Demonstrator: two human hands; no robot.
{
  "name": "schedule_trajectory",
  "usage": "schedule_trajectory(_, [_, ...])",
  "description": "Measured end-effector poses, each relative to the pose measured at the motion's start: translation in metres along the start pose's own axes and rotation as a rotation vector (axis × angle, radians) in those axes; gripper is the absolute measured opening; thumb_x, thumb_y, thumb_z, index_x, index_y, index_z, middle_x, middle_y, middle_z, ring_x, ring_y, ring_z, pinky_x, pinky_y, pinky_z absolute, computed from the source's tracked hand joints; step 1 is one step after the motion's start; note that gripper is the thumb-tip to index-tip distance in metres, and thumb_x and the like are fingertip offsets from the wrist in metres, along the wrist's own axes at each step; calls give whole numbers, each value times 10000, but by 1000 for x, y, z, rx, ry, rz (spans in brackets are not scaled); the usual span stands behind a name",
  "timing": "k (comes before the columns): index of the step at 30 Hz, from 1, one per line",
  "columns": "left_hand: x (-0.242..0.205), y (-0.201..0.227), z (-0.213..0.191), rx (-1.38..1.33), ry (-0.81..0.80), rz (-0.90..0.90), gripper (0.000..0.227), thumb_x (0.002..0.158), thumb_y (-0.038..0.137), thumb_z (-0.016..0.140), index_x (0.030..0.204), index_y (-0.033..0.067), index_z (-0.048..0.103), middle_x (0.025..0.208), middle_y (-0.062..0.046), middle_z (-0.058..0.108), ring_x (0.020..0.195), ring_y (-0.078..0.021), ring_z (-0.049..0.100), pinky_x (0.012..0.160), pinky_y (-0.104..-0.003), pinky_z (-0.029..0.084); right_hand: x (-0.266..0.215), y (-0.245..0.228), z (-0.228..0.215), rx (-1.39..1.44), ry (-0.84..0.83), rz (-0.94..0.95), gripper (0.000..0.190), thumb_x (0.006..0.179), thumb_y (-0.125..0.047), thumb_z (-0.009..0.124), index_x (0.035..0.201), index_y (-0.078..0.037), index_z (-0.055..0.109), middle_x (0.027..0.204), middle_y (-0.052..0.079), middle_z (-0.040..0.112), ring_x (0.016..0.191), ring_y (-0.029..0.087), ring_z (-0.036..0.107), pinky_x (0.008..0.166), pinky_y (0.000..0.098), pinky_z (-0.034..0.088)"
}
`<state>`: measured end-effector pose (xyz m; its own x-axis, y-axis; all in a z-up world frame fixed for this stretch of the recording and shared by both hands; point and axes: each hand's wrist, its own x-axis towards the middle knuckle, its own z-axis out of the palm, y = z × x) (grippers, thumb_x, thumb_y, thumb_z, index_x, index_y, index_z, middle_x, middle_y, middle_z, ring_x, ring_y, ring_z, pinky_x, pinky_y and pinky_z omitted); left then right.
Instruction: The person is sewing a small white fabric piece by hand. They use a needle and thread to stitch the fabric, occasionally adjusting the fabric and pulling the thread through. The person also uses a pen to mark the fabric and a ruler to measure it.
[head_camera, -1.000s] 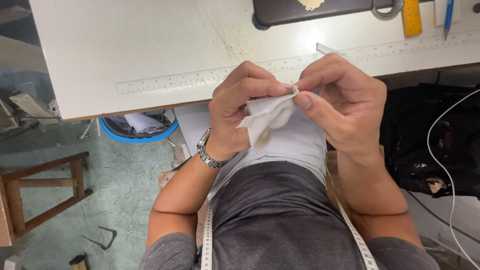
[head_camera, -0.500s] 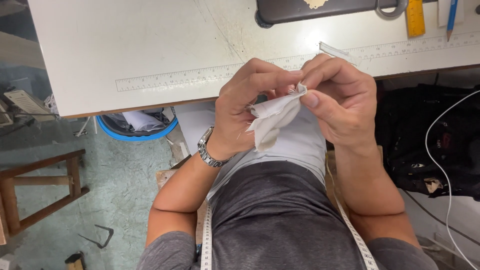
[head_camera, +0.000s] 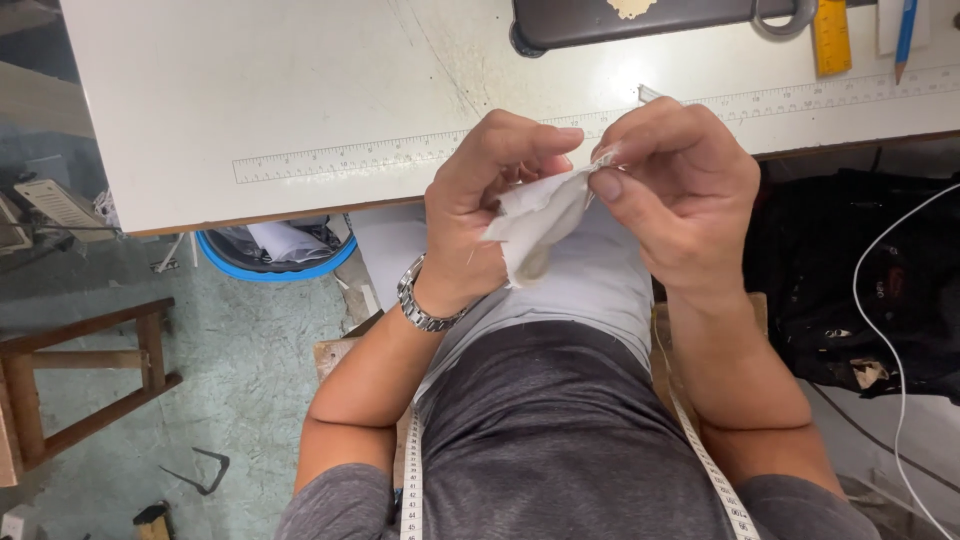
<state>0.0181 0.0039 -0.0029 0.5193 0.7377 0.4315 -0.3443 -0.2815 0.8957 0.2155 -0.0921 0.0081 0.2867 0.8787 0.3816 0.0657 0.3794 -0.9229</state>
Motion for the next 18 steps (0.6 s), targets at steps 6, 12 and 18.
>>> schedule_trajectory(6, [-2,1,4,140,22,94,292,1261,427,846,1517,288,819,1323,-32,764,1139,-151,742,958,-306,626,-3,-1,9,-292,73,-272,126,1226,31,849,1300,25,747,1208,240,746,1094,334,749,988,418,641])
schedule_trajectory(12, [-3,-3,9,280,101,203,291,1275,370,841,1542,259,810,1338,-70,759,1154,-191,789,994,-338,684,-10,-2,13,-498,89,-392,199,1265,-89,796,1406,49,815,1310,297,770,1150,410,792,1015,472,671])
schedule_trajectory(18, [-2,3,5,294,113,176,245,1289,261,863,1528,256,813,1362,-80,774,1186,-198,815,1013,-339,695,-15,-6,14,-483,6,-363,258,1300,-150,729,1467,21,826,1411,308,749,1254,421,759,1054,482,653])
